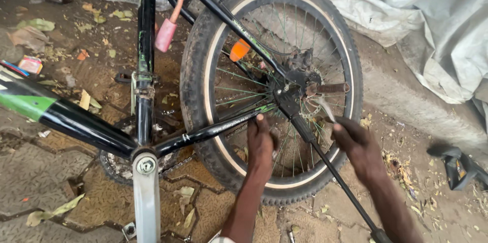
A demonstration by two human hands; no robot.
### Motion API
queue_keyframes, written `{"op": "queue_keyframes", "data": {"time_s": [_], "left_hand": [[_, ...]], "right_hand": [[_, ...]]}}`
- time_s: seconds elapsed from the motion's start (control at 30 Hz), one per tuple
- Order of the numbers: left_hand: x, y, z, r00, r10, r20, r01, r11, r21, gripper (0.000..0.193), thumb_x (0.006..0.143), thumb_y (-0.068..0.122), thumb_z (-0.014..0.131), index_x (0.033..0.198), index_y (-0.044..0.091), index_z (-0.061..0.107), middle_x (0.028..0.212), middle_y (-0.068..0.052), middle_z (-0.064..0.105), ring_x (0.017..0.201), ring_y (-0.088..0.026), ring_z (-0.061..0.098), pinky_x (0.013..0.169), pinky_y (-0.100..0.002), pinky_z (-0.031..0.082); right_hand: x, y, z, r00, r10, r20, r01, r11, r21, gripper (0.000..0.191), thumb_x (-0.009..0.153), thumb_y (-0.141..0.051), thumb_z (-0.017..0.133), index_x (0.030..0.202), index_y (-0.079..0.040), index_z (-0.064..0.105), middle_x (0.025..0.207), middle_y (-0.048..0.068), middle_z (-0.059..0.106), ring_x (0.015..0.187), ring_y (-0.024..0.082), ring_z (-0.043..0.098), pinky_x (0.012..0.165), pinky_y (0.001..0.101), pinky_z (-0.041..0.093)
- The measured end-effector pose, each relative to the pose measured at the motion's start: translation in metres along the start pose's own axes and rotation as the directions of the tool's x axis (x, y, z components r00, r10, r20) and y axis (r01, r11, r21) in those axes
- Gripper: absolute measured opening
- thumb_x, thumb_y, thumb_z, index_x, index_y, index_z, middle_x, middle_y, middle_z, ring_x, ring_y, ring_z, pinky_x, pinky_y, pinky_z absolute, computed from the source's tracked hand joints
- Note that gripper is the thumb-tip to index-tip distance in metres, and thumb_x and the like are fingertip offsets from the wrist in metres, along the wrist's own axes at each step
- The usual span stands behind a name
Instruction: The person works on the rear wheel hub of a bicycle, using a wrench to loosen and turn the axle nut while steadying the wheel with the other hand. They briefly pick up small hardware from the ground and resume turning the wrench on the hub, working around the wheel's dropout area.
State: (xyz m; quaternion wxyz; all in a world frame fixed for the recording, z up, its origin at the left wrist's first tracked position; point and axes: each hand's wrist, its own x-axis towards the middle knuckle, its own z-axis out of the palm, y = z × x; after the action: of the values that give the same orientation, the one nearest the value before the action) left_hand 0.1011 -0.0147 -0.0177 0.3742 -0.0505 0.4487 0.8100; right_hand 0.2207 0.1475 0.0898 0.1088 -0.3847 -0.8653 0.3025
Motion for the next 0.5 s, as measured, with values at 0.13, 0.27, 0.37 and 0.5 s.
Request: {"op": "queue_keyframes", "data": {"time_s": [0.13,0.27,0.37,0.5], "left_hand": [[0.007,-0.009,0.011,0.999,-0.031,-0.037,0.025,0.989,-0.146,0.038,0.103,0.048,0.044,0.112,0.015,0.059,0.066,-0.002,0.054,0.051,-0.01,0.046,0.046,-0.026,0.038],[0.019,-0.018,0.0,0.998,0.0,-0.056,-0.013,0.976,-0.216,0.028,0.1,0.035,0.059,0.098,0.007,0.062,0.076,0.001,0.071,0.052,-0.007,0.047,0.046,-0.025,0.04],[0.03,-0.021,-0.008,1.0,0.004,-0.013,-0.008,0.948,-0.317,0.026,0.095,0.029,0.067,0.101,0.005,0.068,0.073,0.0,0.068,0.048,-0.007,0.049,0.041,-0.024,0.038],[0.034,-0.02,-0.007,0.982,0.124,0.143,-0.054,0.907,-0.417,0.048,0.088,0.04,0.077,0.113,0.0,0.068,0.064,-0.002,0.057,0.045,-0.008,0.048,0.036,-0.022,0.032]], "right_hand": [[0.033,-0.038,0.012,0.995,0.031,0.095,-0.011,0.979,-0.205,0.036,0.098,-0.037,0.061,0.121,-0.013,0.076,0.084,0.009,0.074,0.067,0.018,0.057,0.061,0.0368,0.051],[0.061,-0.06,0.023,0.988,-0.013,0.151,0.045,0.977,-0.208,0.035,0.094,-0.033,0.062,0.122,-0.015,0.074,0.093,0.007,0.078,0.065,0.02,0.058,0.058,0.0372,0.053],[0.074,-0.066,0.02,0.96,-0.094,0.263,0.137,0.979,-0.149,0.033,0.092,-0.03,0.065,0.118,-0.012,0.075,0.095,0.008,0.079,0.066,0.016,0.065,0.058,0.0336,0.059],[0.084,-0.067,0.014,0.957,-0.144,0.25,0.195,0.962,-0.192,0.035,0.091,-0.028,0.066,0.123,-0.015,0.073,0.097,0.008,0.08,0.063,0.016,0.065,0.055,0.034,0.056]]}}
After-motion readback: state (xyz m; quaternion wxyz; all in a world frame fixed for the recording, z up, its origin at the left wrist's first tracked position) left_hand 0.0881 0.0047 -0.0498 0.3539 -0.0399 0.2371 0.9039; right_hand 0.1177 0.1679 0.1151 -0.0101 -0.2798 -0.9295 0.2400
